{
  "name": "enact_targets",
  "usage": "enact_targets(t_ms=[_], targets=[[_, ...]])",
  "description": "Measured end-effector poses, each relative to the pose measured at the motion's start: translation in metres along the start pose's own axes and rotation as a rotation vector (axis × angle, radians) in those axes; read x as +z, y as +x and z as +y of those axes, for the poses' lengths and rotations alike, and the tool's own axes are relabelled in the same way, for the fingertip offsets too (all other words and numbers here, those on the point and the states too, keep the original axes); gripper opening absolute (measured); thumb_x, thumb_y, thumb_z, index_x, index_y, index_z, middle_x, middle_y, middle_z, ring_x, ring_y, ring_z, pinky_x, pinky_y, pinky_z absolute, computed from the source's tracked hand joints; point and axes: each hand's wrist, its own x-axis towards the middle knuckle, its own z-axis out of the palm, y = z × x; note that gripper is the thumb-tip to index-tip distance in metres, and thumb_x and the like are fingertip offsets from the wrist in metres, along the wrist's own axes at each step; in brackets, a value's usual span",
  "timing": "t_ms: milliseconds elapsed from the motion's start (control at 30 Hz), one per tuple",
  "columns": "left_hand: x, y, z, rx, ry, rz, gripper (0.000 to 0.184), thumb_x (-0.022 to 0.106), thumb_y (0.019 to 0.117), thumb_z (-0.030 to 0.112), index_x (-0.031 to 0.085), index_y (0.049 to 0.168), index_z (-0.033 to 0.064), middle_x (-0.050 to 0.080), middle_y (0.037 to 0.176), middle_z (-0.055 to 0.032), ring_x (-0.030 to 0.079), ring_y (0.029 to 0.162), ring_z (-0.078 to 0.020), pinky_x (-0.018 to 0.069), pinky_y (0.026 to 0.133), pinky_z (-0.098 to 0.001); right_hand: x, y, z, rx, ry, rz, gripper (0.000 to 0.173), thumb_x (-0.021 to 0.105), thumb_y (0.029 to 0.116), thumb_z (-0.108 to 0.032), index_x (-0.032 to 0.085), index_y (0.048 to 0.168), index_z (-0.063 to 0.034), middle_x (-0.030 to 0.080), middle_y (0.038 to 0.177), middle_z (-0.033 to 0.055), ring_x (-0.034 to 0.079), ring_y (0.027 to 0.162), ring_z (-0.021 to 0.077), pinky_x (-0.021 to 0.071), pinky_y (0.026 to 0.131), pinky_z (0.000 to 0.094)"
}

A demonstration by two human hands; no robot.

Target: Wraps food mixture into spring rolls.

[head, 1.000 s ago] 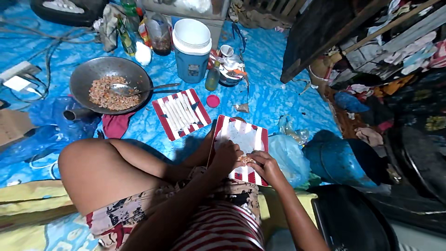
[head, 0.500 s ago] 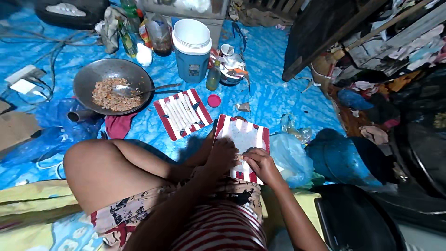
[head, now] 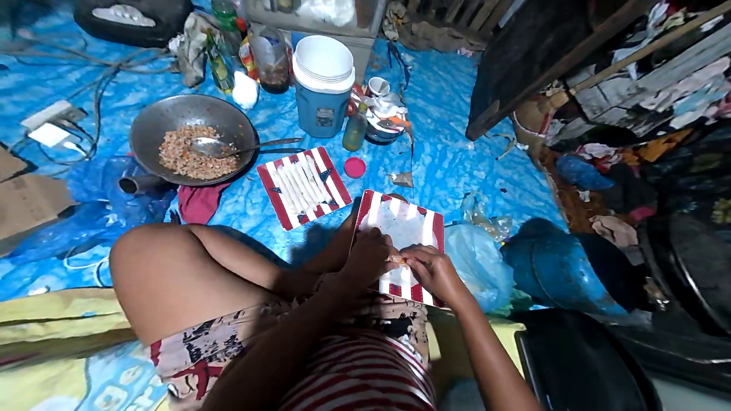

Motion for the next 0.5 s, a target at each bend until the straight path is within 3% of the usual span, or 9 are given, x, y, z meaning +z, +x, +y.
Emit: enact_targets(t_ms=[100, 300, 433, 500], targets=[[0.001, 0.003, 0.001, -0.012, 0.021, -0.028, 0.032, 0.061, 0.1026, 0.031, 0.074, 0.124, 0.0102, 0.066, 0.129, -0.0177, 0.052, 0.131, -0.0407, 0.0368, 0.109, -0.0593, -0.007, 0.0, 0.004, 0.093, 0.005, -0.1, 0.041, 0.076, 0.0908, -0.019, 0.07, 0.124, 0.0036, 0.066, 0.126, 0.0242, 0.062, 0.12, 0.0378, 0.0485, 0.106, 0.0483], [0.0, 0.002, 0.003, 0.001, 0.021, -0.026, 0.04, 0.066, 0.0994, 0.033, 0.07, 0.129, 0.0058, 0.066, 0.128, -0.0208, 0.054, 0.129, -0.0426, 0.038, 0.107, -0.0609, -0.004, 0.003, 0.003, 0.087, -0.001, -0.13, 0.026, 0.071, 0.093, -0.01, 0.074, 0.115, 0.0038, 0.068, 0.119, 0.0239, 0.064, 0.116, 0.0362, 0.0493, 0.104, 0.0444], [0.007, 0.006, 0.004, 0.031, 0.009, 0.019, 0.034, 0.066, 0.0998, 0.028, 0.073, 0.121, 0.0038, 0.068, 0.124, -0.0213, 0.055, 0.127, -0.0432, 0.04, 0.107, -0.059, -0.007, 0.001, 0.007, 0.105, 0.0, -0.125, 0.041, 0.077, 0.0898, -0.018, 0.07, 0.123, 0.0052, 0.064, 0.123, 0.0261, 0.065, 0.111, 0.0335, 0.0527, 0.098, 0.041], [0.009, 0.007, 0.004, 0.053, 0.001, 0.032, 0.031, 0.065, 0.1001, 0.026, 0.074, 0.118, 0.0029, 0.068, 0.121, -0.0215, 0.056, 0.125, -0.0427, 0.0411, 0.106, -0.0578, -0.006, -0.001, 0.01, 0.103, 0.009, -0.119, 0.039, 0.077, 0.0902, -0.018, 0.071, 0.121, 0.0055, 0.065, 0.123, 0.0263, 0.065, 0.111, 0.0337, 0.0529, 0.098, 0.0418]])
